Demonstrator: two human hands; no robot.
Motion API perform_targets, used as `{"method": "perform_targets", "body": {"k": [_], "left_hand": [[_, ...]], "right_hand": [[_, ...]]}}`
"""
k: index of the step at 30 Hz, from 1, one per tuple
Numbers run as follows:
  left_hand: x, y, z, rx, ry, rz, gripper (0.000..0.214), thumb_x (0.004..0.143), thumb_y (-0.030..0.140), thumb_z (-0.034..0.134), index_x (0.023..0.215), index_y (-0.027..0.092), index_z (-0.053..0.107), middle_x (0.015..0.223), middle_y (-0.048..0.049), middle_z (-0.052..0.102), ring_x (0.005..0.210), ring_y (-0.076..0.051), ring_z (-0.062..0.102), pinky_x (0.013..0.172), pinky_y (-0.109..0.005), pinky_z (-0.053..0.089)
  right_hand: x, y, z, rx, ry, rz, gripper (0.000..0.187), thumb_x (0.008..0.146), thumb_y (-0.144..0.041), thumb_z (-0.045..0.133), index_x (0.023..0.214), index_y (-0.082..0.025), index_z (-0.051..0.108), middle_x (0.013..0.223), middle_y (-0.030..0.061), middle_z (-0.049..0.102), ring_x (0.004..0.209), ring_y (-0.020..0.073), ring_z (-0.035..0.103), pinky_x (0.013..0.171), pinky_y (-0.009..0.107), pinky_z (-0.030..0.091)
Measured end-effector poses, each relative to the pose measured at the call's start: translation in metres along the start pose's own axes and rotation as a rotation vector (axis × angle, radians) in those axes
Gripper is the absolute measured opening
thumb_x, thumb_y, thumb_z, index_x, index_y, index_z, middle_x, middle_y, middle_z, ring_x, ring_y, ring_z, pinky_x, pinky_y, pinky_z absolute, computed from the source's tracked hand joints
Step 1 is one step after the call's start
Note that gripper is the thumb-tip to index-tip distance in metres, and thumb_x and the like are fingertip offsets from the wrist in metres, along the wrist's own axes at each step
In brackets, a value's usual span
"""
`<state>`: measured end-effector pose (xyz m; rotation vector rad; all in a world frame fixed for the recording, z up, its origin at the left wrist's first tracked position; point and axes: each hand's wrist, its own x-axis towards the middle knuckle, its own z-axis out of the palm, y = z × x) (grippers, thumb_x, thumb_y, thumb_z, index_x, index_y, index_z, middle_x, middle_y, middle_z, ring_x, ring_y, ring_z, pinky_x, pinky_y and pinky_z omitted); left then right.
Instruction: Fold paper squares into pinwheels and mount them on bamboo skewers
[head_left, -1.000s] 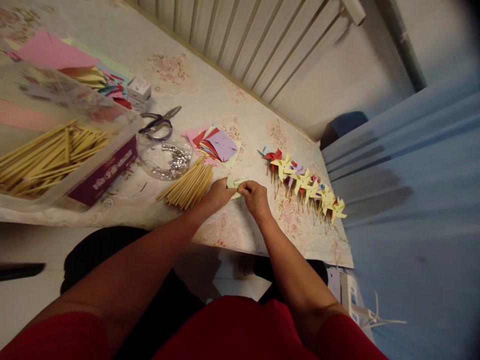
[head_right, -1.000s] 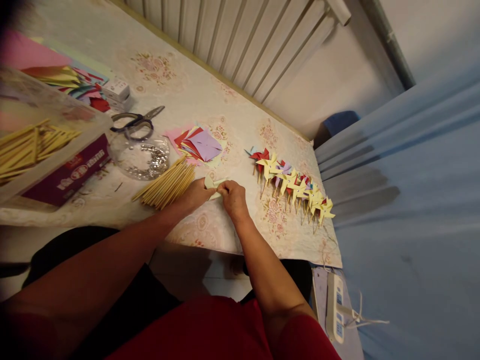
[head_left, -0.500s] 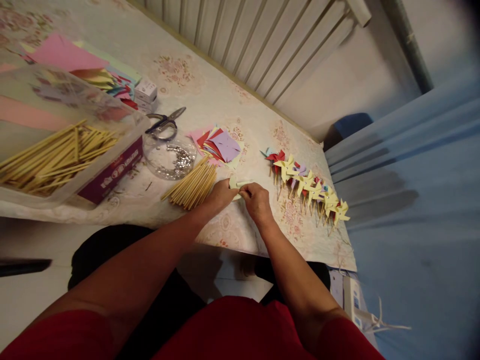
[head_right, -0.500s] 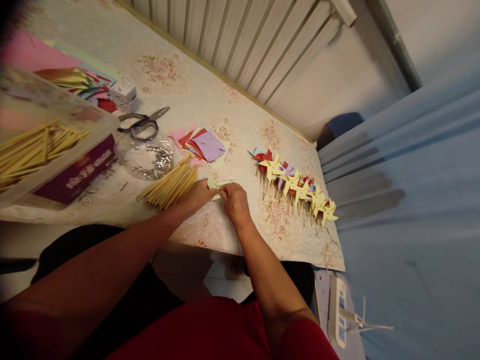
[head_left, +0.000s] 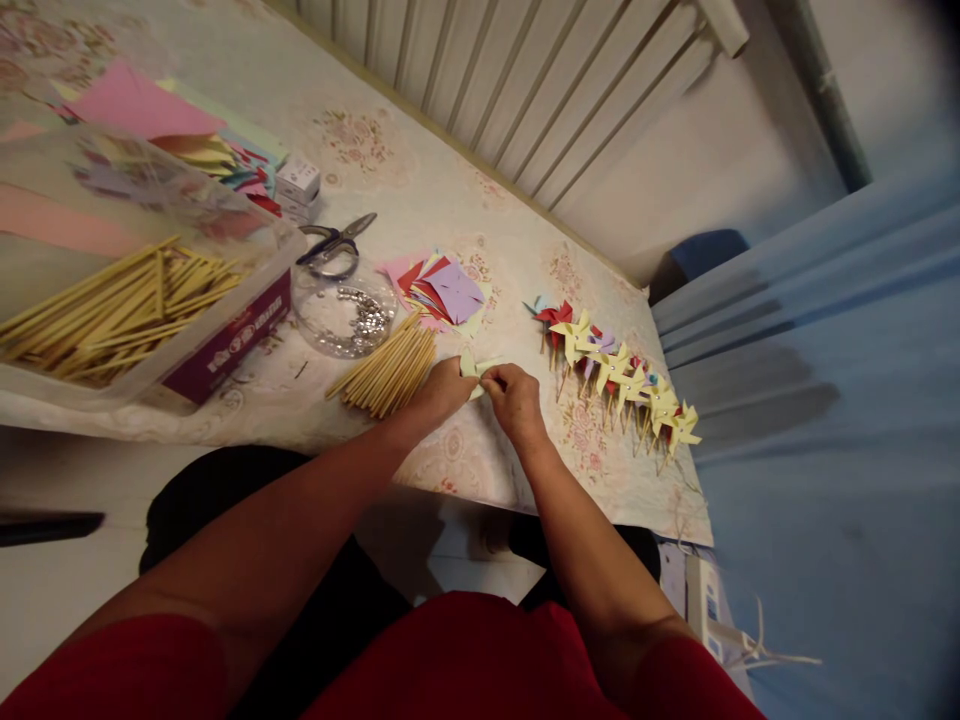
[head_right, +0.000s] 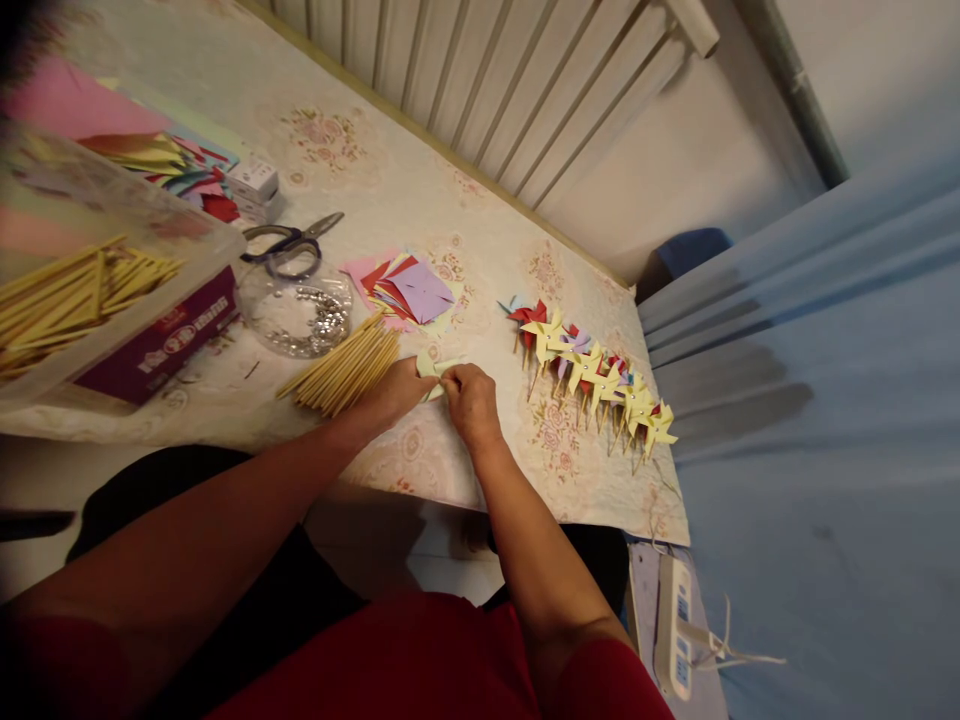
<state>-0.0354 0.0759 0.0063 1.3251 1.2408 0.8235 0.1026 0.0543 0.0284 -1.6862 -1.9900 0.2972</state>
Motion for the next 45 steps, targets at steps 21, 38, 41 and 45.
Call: {"method": "perform_targets", "body": {"k": [21,38,41,45], "left_hand": [[0.009,-0.014,0.007,-0.027,0.04,0.022,0.03,0.073,0.021,0.056,0.098,0.01,0.068,0.095,-0.0111,0.072,0.084,-0.019,0.064,0.07,-0.025,0.046],[0.011,-0.014,0.008,-0.015,0.04,0.026,0.028,0.075,0.019,0.058,0.1,0.01,0.068,0.097,-0.0115,0.072,0.085,-0.019,0.064,0.071,-0.025,0.047],[0.011,-0.013,0.008,-0.003,0.037,0.017,0.029,0.075,0.02,0.059,0.101,0.011,0.068,0.098,-0.0112,0.072,0.087,-0.019,0.064,0.072,-0.024,0.047],[0.01,-0.012,0.007,-0.01,0.038,0.016,0.031,0.076,0.02,0.058,0.104,0.011,0.067,0.1,-0.0116,0.072,0.087,-0.019,0.065,0.074,-0.024,0.047]], "right_hand": [[0.007,0.002,0.007,0.15,-0.011,0.161,0.013,0.075,-0.022,0.054,0.063,-0.02,0.057,0.063,-0.0021,0.057,0.063,0.0143,0.05,0.064,0.026,0.039],[0.011,0.002,0.002,0.014,-0.075,-0.066,0.014,0.077,-0.018,0.05,0.067,-0.019,0.06,0.071,0.0022,0.06,0.073,0.017,0.053,0.072,0.029,0.039],[0.013,0.001,-0.002,-0.029,-0.104,-0.145,0.014,0.077,-0.018,0.049,0.069,-0.019,0.061,0.074,0.0039,0.06,0.078,0.0181,0.053,0.076,0.03,0.039],[0.013,0.001,0.005,0.101,-0.062,0.134,0.012,0.073,-0.019,0.051,0.063,-0.019,0.057,0.065,-0.0007,0.058,0.066,0.0146,0.051,0.067,0.026,0.039]]}}
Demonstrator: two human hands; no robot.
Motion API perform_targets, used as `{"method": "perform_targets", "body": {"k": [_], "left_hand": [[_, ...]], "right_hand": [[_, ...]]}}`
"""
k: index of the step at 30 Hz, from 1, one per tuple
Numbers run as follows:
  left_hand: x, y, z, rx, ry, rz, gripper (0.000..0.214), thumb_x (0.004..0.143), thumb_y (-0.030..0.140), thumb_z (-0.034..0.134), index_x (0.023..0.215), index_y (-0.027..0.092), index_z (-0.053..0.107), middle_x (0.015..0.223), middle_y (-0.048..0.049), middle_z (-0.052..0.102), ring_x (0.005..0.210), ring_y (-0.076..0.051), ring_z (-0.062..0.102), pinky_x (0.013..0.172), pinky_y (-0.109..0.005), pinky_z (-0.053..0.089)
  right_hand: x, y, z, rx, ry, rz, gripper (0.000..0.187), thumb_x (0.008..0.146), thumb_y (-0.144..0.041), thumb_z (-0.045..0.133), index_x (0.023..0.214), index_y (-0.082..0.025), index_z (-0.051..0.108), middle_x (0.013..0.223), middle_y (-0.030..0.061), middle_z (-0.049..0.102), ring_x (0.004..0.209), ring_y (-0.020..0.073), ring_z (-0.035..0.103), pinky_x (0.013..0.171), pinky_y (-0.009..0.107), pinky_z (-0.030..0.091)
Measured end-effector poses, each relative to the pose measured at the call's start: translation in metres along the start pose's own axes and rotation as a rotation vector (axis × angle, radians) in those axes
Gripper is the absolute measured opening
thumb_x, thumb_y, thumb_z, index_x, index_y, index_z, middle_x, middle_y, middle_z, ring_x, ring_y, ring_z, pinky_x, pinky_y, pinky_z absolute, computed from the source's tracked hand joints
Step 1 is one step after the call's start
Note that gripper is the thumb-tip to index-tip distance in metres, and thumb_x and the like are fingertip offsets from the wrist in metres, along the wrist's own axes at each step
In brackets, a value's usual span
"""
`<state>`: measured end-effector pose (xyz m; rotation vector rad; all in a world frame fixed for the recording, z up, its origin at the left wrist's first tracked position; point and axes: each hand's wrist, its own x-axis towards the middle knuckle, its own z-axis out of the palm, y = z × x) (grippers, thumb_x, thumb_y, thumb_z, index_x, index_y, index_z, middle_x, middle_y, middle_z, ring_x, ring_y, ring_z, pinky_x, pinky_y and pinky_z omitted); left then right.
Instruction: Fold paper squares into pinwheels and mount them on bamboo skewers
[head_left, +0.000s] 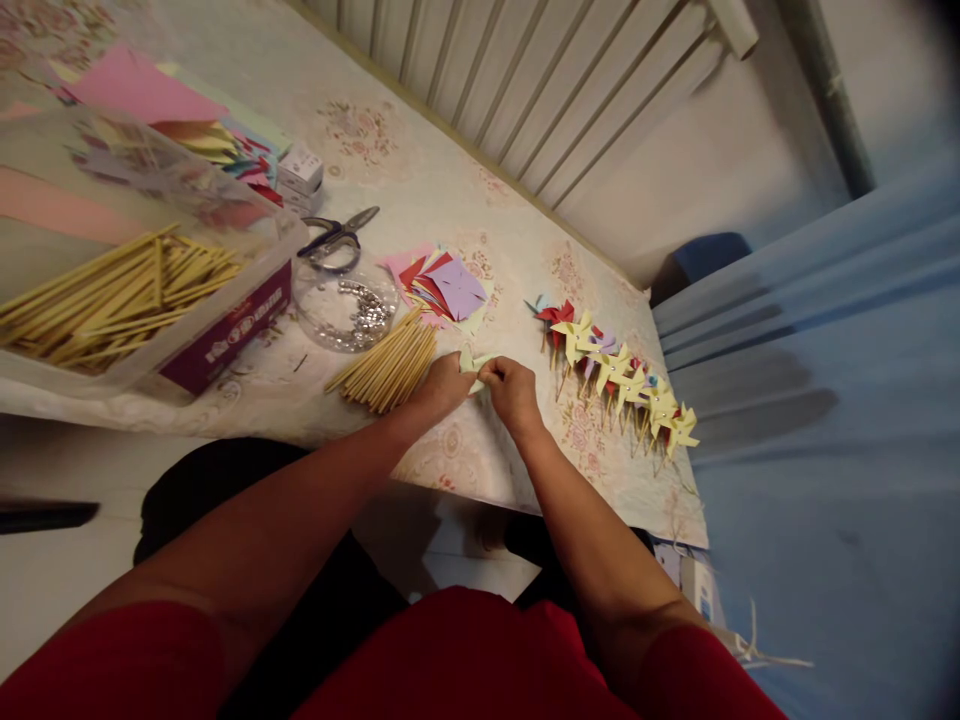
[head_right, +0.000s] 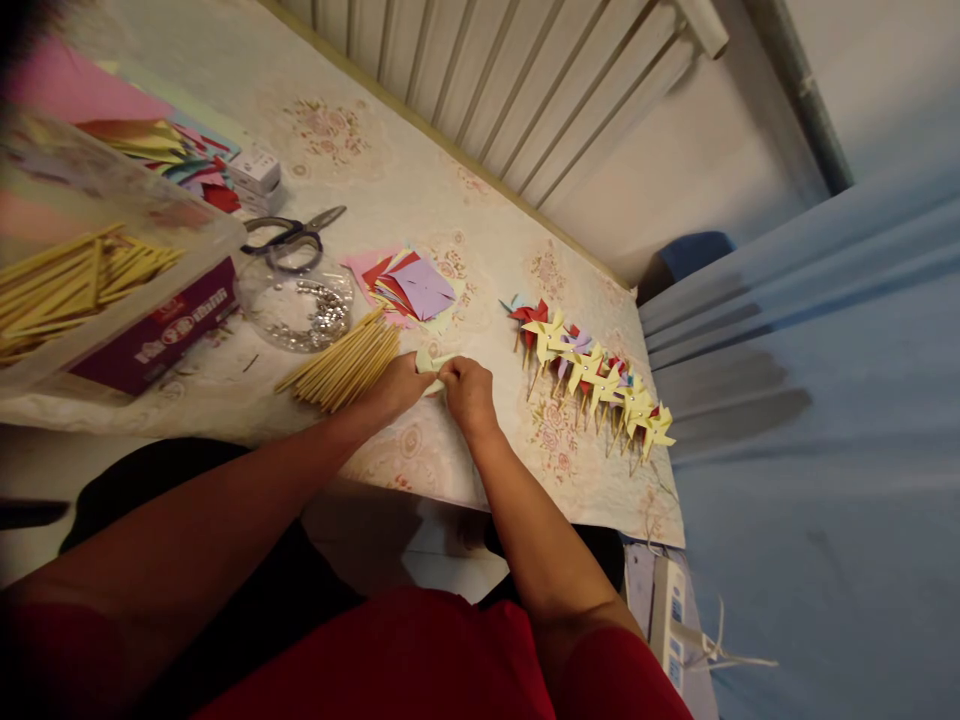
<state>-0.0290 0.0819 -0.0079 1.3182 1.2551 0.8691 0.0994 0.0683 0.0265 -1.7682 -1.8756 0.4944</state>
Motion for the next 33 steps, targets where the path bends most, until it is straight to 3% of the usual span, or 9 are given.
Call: {"method": "perform_targets", "body": {"k": [2,4,8,10,17,23,29,33], "left_hand": [[-0.001,0.002,-0.001,0.016,0.002,-0.009,0.032,0.075,0.02,0.058,0.105,0.011,0.067,0.1,-0.0121,0.072,0.087,-0.019,0.065,0.073,-0.025,0.046],[-0.002,0.003,-0.002,0.041,0.004,-0.023,0.032,0.075,0.021,0.059,0.105,0.01,0.067,0.099,-0.0125,0.072,0.087,-0.02,0.065,0.072,-0.025,0.046],[-0.004,0.007,-0.003,0.069,0.0,-0.045,0.029,0.075,0.02,0.058,0.101,0.011,0.068,0.098,-0.0123,0.072,0.086,-0.02,0.064,0.07,-0.024,0.045],[-0.004,0.007,-0.003,0.053,-0.005,-0.043,0.029,0.076,0.02,0.058,0.101,0.011,0.068,0.098,-0.0117,0.072,0.086,-0.019,0.064,0.07,-0.023,0.045],[-0.003,0.003,-0.002,-0.004,0.003,-0.02,0.031,0.076,0.021,0.059,0.104,0.011,0.067,0.1,-0.0113,0.072,0.086,-0.018,0.064,0.071,-0.023,0.046],[-0.002,0.001,-0.001,-0.013,-0.007,-0.016,0.033,0.076,0.024,0.06,0.105,0.011,0.067,0.1,-0.0112,0.072,0.087,-0.019,0.064,0.073,-0.024,0.047],[-0.005,0.004,-0.005,-0.064,-0.003,-0.017,0.031,0.074,0.018,0.057,0.103,0.011,0.067,0.1,-0.0108,0.072,0.086,-0.018,0.064,0.07,-0.024,0.046],[-0.007,0.007,-0.005,-0.089,-0.01,-0.038,0.032,0.073,0.019,0.058,0.103,0.011,0.068,0.1,-0.0114,0.072,0.086,-0.019,0.065,0.069,-0.025,0.047]], "right_hand": [[0.0,-0.001,0.004,0.077,0.011,0.141,0.012,0.072,-0.02,0.052,0.061,-0.019,0.056,0.061,-0.0025,0.056,0.061,0.0135,0.049,0.062,0.025,0.038],[0.0,-0.003,0.004,0.067,0.005,0.144,0.012,0.072,-0.019,0.052,0.061,-0.019,0.056,0.061,-0.0023,0.056,0.061,0.0136,0.049,0.062,0.025,0.038],[-0.001,-0.006,-0.004,-0.116,-0.031,-0.154,0.013,0.074,-0.016,0.05,0.064,-0.019,0.059,0.07,0.0026,0.059,0.073,0.0172,0.052,0.073,0.029,0.039],[-0.002,-0.005,-0.006,-0.133,-0.042,-0.222,0.013,0.076,-0.016,0.05,0.066,-0.02,0.059,0.073,0.0034,0.06,0.076,0.0178,0.052,0.075,0.03,0.039],[-0.002,0.005,0.005,0.114,0.032,0.123,0.012,0.073,-0.024,0.053,0.061,-0.02,0.055,0.061,-0.0027,0.057,0.061,0.0137,0.049,0.063,0.025,0.038],[-0.002,0.003,0.0,-0.029,0.013,-0.104,0.012,0.074,-0.021,0.052,0.064,-0.019,0.058,0.068,-0.0005,0.059,0.068,0.0147,0.052,0.069,0.027,0.038],[-0.009,0.009,0.006,0.069,0.164,0.044,0.011,0.073,-0.03,0.059,0.07,-0.019,0.056,0.07,-0.0003,0.058,0.066,0.0147,0.05,0.067,0.028,0.042],[-0.009,0.013,0.005,0.189,0.222,0.115,0.029,0.065,-0.036,0.069,0.086,-0.018,0.06,0.086,0.0037,0.063,0.077,0.0166,0.055,0.073,0.03,0.046]]}}
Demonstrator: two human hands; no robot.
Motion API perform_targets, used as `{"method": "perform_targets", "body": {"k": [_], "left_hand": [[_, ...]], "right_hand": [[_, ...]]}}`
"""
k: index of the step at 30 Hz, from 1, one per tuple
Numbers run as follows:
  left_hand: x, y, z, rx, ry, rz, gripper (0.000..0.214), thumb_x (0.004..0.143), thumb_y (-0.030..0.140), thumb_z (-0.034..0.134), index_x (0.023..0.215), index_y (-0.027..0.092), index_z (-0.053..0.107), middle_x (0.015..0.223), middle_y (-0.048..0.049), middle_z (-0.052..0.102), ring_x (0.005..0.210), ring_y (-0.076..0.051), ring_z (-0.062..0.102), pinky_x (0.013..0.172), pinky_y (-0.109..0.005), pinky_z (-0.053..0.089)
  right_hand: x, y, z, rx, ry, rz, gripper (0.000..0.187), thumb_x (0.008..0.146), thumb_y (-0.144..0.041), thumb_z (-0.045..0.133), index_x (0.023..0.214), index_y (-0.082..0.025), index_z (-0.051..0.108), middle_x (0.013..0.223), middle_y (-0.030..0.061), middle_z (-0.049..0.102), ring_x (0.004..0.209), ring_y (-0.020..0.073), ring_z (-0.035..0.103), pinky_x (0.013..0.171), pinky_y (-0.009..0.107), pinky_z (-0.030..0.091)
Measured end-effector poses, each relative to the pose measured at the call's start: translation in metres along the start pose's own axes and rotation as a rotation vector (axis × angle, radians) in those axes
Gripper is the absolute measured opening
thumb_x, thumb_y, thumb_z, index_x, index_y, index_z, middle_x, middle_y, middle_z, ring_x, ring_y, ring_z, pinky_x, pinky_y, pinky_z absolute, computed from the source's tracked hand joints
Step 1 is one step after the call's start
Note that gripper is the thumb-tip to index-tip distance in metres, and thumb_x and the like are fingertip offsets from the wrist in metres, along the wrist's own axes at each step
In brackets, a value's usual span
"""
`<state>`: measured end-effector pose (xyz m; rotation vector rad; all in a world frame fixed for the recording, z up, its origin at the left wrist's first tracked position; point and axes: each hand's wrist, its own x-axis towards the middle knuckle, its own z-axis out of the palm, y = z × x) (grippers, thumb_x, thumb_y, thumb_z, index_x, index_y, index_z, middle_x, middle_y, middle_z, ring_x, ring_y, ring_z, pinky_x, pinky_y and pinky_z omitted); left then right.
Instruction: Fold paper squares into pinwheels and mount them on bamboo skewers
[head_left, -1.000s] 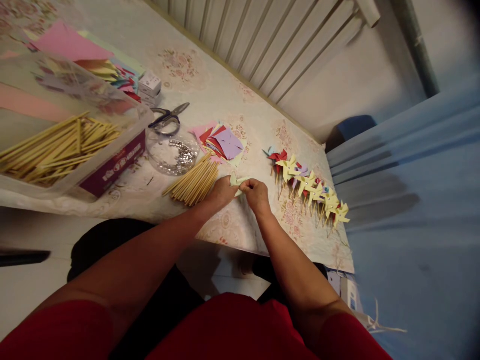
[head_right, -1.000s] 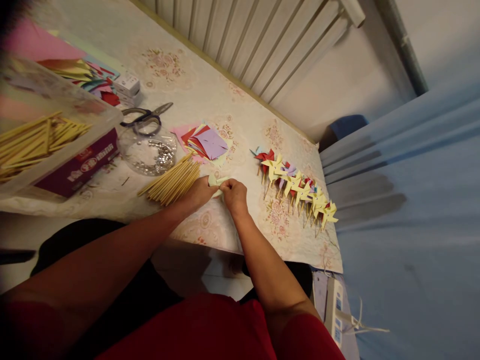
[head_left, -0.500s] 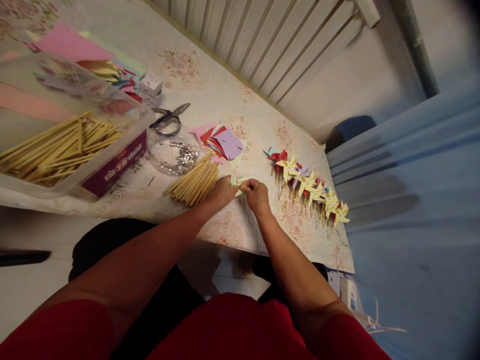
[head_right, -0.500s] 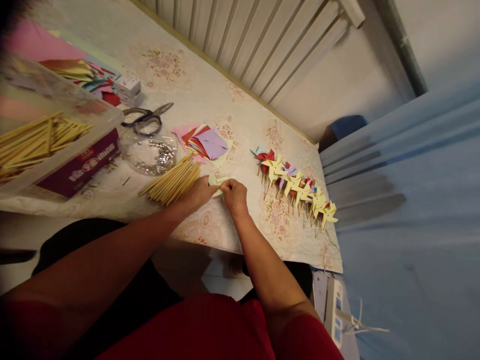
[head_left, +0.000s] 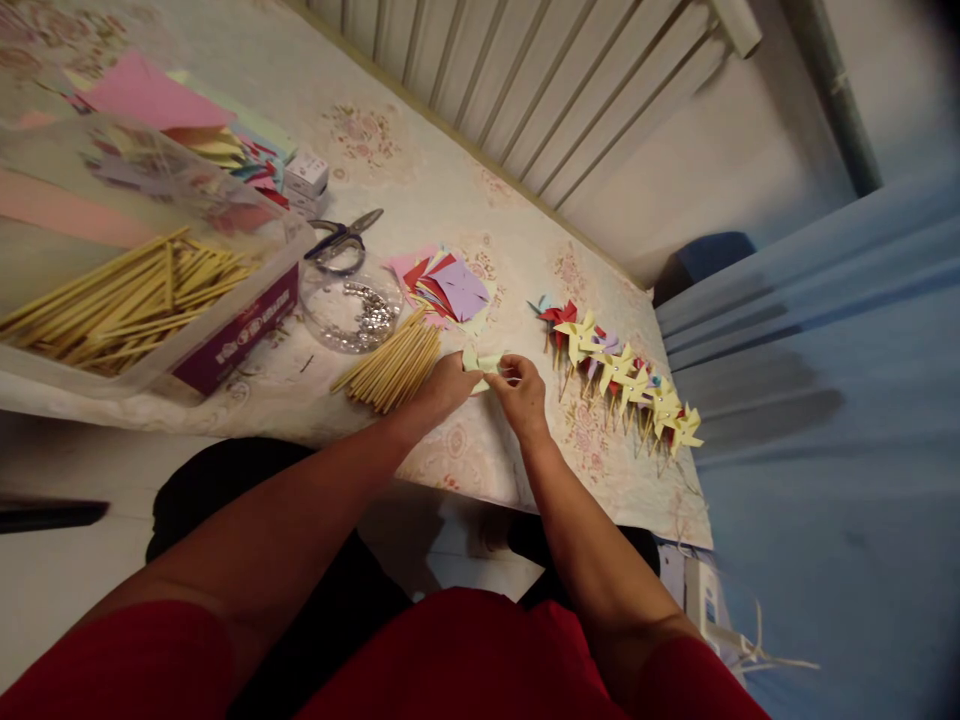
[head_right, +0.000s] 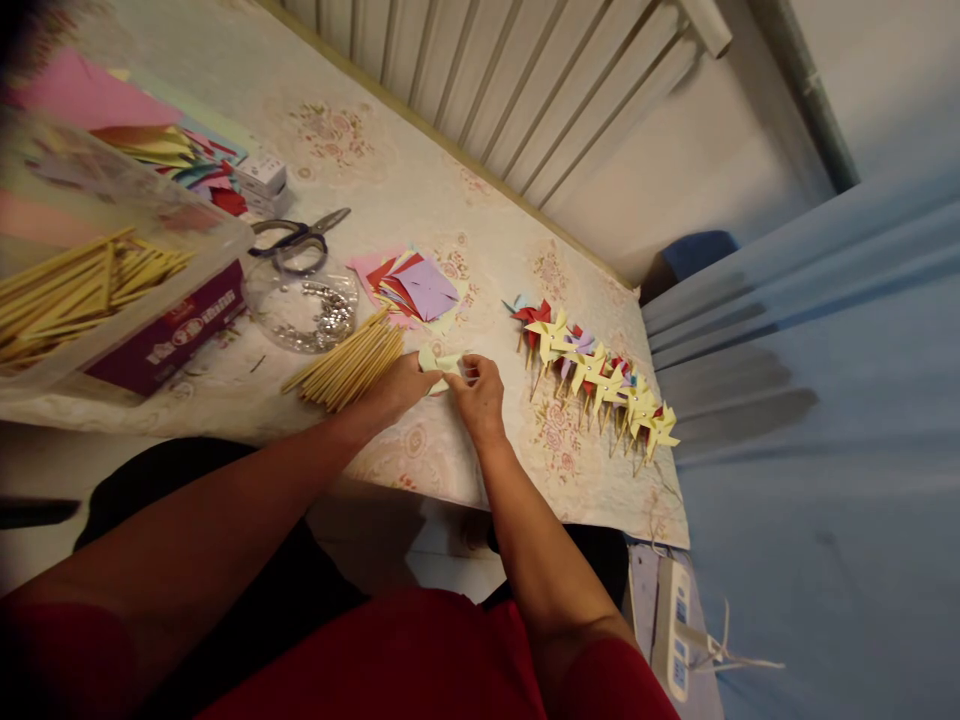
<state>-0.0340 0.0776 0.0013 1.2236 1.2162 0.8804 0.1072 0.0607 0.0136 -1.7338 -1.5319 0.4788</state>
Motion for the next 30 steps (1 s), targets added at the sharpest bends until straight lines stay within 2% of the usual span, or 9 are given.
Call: {"method": "perform_targets", "body": {"k": [3,6,8,14,20,30], "left_hand": [[-0.0011,0.0015,-0.0001,-0.038,-0.024,0.002,0.034,0.073,0.019,0.059,0.105,0.011,0.067,0.101,-0.0108,0.072,0.084,-0.018,0.064,0.069,-0.024,0.047],[-0.0023,0.0027,-0.0009,-0.04,-0.037,0.005,0.034,0.073,0.019,0.06,0.105,0.011,0.068,0.099,-0.0109,0.072,0.083,-0.019,0.064,0.068,-0.025,0.047],[-0.0028,0.0032,-0.0015,-0.016,-0.027,0.0,0.034,0.072,0.02,0.061,0.103,0.01,0.069,0.097,-0.0111,0.072,0.084,-0.019,0.064,0.069,-0.025,0.047],[-0.0022,0.0024,-0.0011,-0.024,-0.004,0.037,0.034,0.072,0.018,0.061,0.105,0.011,0.068,0.102,-0.0091,0.072,0.088,-0.018,0.064,0.07,-0.023,0.047],[0.0012,-0.0034,0.001,-0.065,-0.004,0.056,0.038,0.071,0.019,0.062,0.107,0.012,0.067,0.1,-0.0083,0.072,0.089,-0.018,0.065,0.07,-0.023,0.048],[0.0008,-0.0008,-0.0001,-0.017,-0.033,0.045,0.039,0.07,0.018,0.062,0.108,0.011,0.068,0.1,-0.0099,0.072,0.087,-0.018,0.065,0.07,-0.024,0.048]], "right_hand": [[0.0009,-0.0007,-0.0019,0.208,-0.096,0.122,0.037,0.062,-0.037,0.071,0.092,-0.018,0.061,0.088,0.004,0.065,0.079,0.017,0.059,0.074,0.03,0.048],[-0.001,-0.0019,-0.0017,0.429,-0.24,0.215,0.028,0.065,-0.037,0.069,0.085,-0.018,0.063,0.075,0.0006,0.065,0.068,0.0149,0.059,0.067,0.028,0.047],[-0.0028,-0.002,-0.0008,0.499,-0.272,0.243,0.023,0.065,-0.037,0.069,0.078,-0.018,0.062,0.069,-0.0015,0.063,0.062,0.0133,0.056,0.061,0.026,0.044],[-0.0023,0.0019,0.0009,0.468,-0.229,0.254,0.022,0.063,-0.037,0.07,0.068,-0.019,0.059,0.061,-0.0051,0.056,0.053,0.009,0.045,0.053,0.022,0.035],[-0.0006,0.0035,-0.0006,0.456,-0.262,0.263,0.027,0.063,-0.042,0.07,0.065,-0.019,0.057,0.055,-0.0063,0.05,0.049,0.0087,0.04,0.05,0.022,0.031],[-0.0011,0.0063,-0.0035,0.513,-0.323,0.3,0.026,0.062,-0.04,0.071,0.062,-0.019,0.056,0.051,-0.0071,0.045,0.049,0.0083,0.037,0.051,0.023,0.032]]}}
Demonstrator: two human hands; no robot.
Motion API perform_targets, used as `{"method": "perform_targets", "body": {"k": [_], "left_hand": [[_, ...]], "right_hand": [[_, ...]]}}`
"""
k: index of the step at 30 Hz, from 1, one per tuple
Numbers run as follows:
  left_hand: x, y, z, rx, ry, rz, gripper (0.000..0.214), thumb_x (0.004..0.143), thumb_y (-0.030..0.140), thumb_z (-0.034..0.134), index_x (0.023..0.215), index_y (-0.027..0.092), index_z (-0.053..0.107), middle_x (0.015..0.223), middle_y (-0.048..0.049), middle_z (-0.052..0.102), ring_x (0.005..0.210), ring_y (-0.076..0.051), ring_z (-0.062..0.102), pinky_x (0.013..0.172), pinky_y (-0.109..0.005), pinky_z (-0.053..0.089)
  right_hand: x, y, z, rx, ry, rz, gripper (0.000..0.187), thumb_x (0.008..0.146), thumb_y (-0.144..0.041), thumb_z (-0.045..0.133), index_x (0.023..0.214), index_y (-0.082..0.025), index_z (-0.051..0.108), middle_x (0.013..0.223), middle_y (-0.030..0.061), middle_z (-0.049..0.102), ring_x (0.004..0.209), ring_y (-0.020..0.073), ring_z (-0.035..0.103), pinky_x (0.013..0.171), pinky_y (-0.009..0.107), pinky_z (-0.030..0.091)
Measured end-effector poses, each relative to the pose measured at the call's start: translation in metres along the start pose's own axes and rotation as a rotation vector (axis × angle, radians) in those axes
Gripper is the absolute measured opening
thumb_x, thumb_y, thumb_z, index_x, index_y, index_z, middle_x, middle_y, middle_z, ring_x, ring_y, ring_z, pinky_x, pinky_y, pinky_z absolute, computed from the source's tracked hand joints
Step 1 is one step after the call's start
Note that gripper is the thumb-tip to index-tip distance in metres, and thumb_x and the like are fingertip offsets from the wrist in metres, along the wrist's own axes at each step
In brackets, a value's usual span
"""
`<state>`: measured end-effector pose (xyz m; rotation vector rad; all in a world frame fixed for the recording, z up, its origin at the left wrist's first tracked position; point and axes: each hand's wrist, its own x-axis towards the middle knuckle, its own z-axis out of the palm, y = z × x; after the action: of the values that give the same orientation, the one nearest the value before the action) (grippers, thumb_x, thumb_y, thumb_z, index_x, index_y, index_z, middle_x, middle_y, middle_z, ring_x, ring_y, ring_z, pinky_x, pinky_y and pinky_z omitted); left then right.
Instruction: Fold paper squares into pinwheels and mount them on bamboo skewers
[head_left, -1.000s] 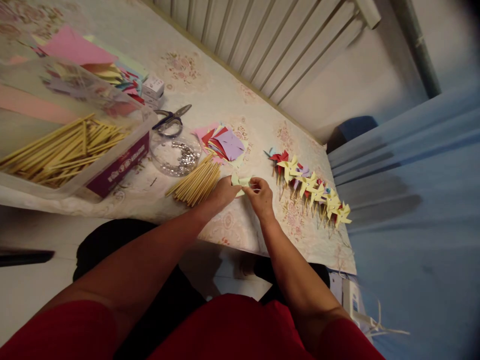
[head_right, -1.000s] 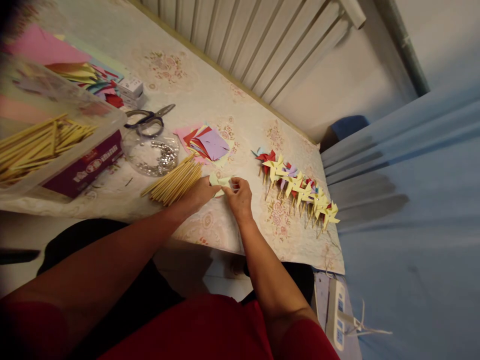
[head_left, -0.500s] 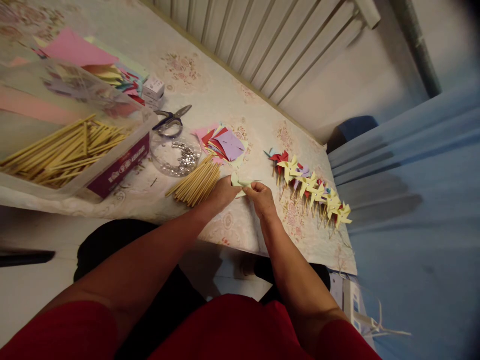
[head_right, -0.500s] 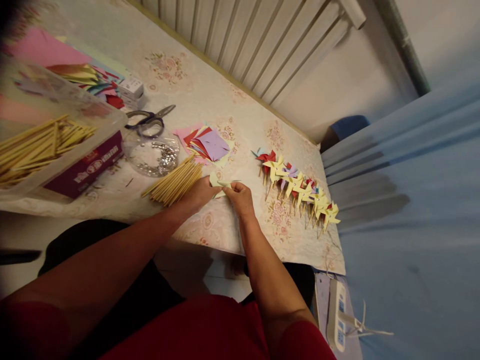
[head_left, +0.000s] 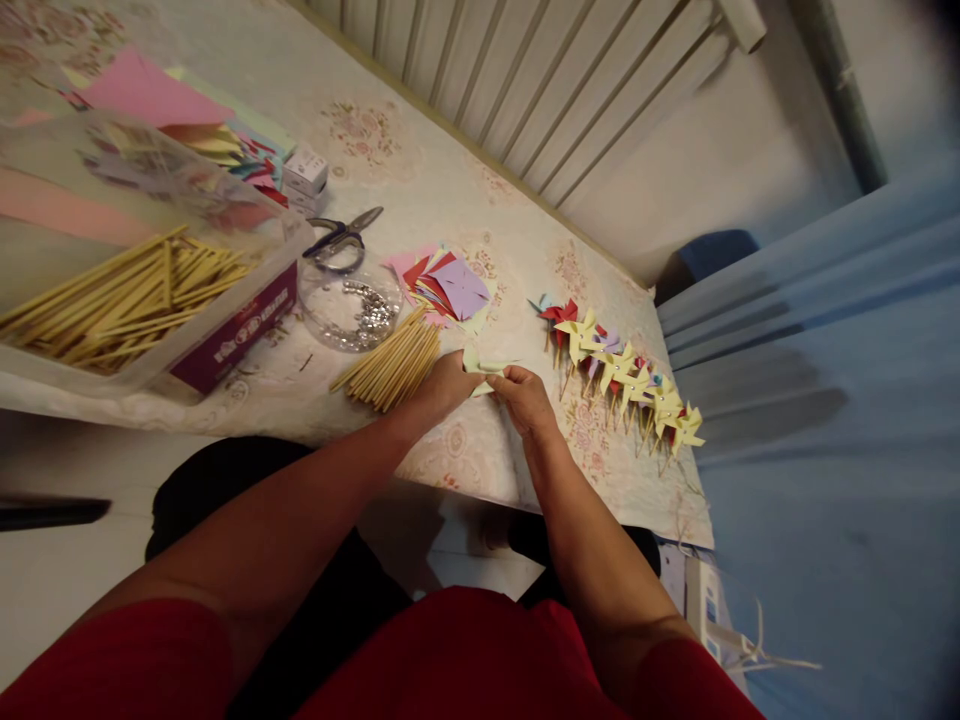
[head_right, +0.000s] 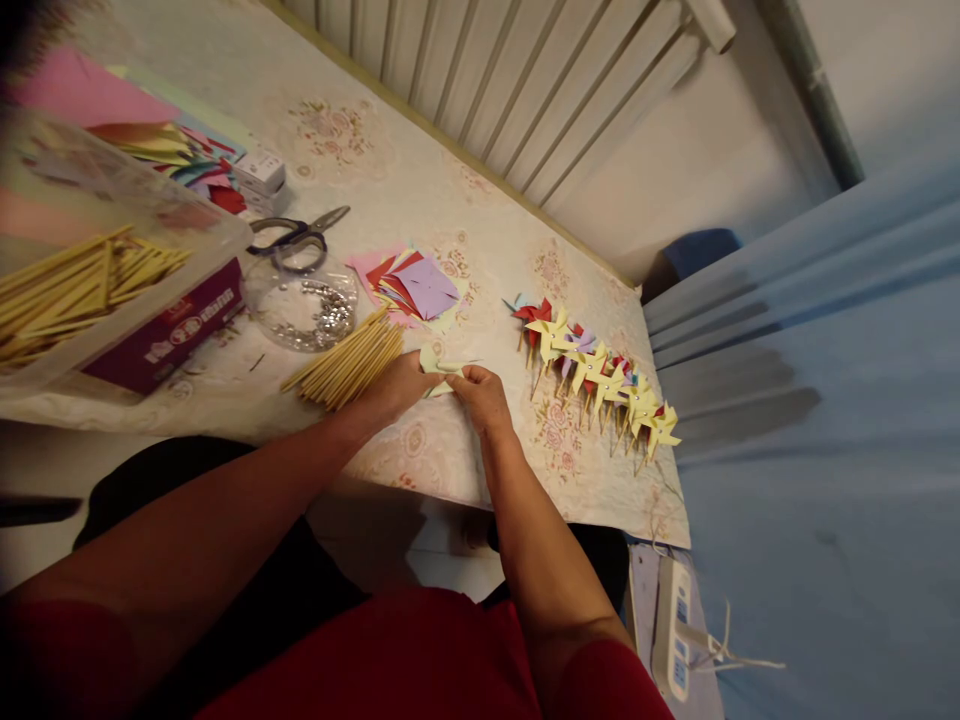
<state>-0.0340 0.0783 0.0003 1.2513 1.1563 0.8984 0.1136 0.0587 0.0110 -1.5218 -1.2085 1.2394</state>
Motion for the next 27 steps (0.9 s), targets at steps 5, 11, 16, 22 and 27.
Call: {"method": "perform_targets", "body": {"k": [5,11,16,22,27], "left_hand": [[-0.001,-0.0004,0.0009,-0.018,-0.017,0.011,0.039,0.07,0.018,0.061,0.108,0.01,0.068,0.098,-0.0095,0.072,0.087,-0.019,0.064,0.071,-0.024,0.048],[-0.0002,-0.0007,0.0014,0.001,-0.024,0.021,0.036,0.07,0.016,0.062,0.104,0.01,0.068,0.097,-0.0091,0.072,0.085,-0.018,0.064,0.069,-0.023,0.047],[-0.0022,0.0024,0.0009,0.027,-0.033,0.009,0.034,0.071,0.016,0.061,0.104,0.009,0.067,0.098,-0.0085,0.072,0.084,-0.017,0.064,0.068,-0.023,0.047],[-0.0014,0.0006,0.0021,0.059,-0.03,0.013,0.032,0.071,0.018,0.061,0.102,0.009,0.067,0.097,-0.0083,0.072,0.083,-0.017,0.063,0.068,-0.023,0.046],[0.0004,-0.0012,0.0021,0.045,-0.037,0.016,0.034,0.069,0.017,0.061,0.102,0.008,0.068,0.096,-0.0094,0.072,0.082,-0.017,0.063,0.067,-0.024,0.046]], "right_hand": [[-0.0006,-0.0001,-0.0014,0.005,-0.011,0.014,0.026,0.061,-0.04,0.072,0.063,-0.019,0.056,0.054,-0.0063,0.049,0.051,0.0091,0.041,0.053,0.023,0.035],[-0.0013,-0.0002,-0.0021,0.036,-0.024,0.007,0.024,0.062,-0.036,0.073,0.061,-0.019,0.055,0.053,-0.0063,0.048,0.05,0.0082,0.039,0.053,0.023,0.033],[-0.0013,0.0019,-0.0031,0.054,-0.024,0.02,0.025,0.061,-0.034,0.075,0.059,-0.019,0.055,0.051,-0.0067,0.046,0.049,0.0076,0.037,0.052,0.023,0.031],[-0.0002,0.0043,-0.0023,0.096,-0.021,0.034,0.025,0.06,-0.033,0.076,0.058,-0.019,0.056,0.05,-0.0067,0.047,0.049,0.0074,0.037,0.052,0.023,0.03],[0.0018,0.0081,-0.004,0.123,-0.029,0.046,0.026,0.058,-0.033,0.077,0.059,-0.019,0.055,0.051,-0.0065,0.049,0.049,0.0076,0.039,0.052,0.023,0.03]]}}
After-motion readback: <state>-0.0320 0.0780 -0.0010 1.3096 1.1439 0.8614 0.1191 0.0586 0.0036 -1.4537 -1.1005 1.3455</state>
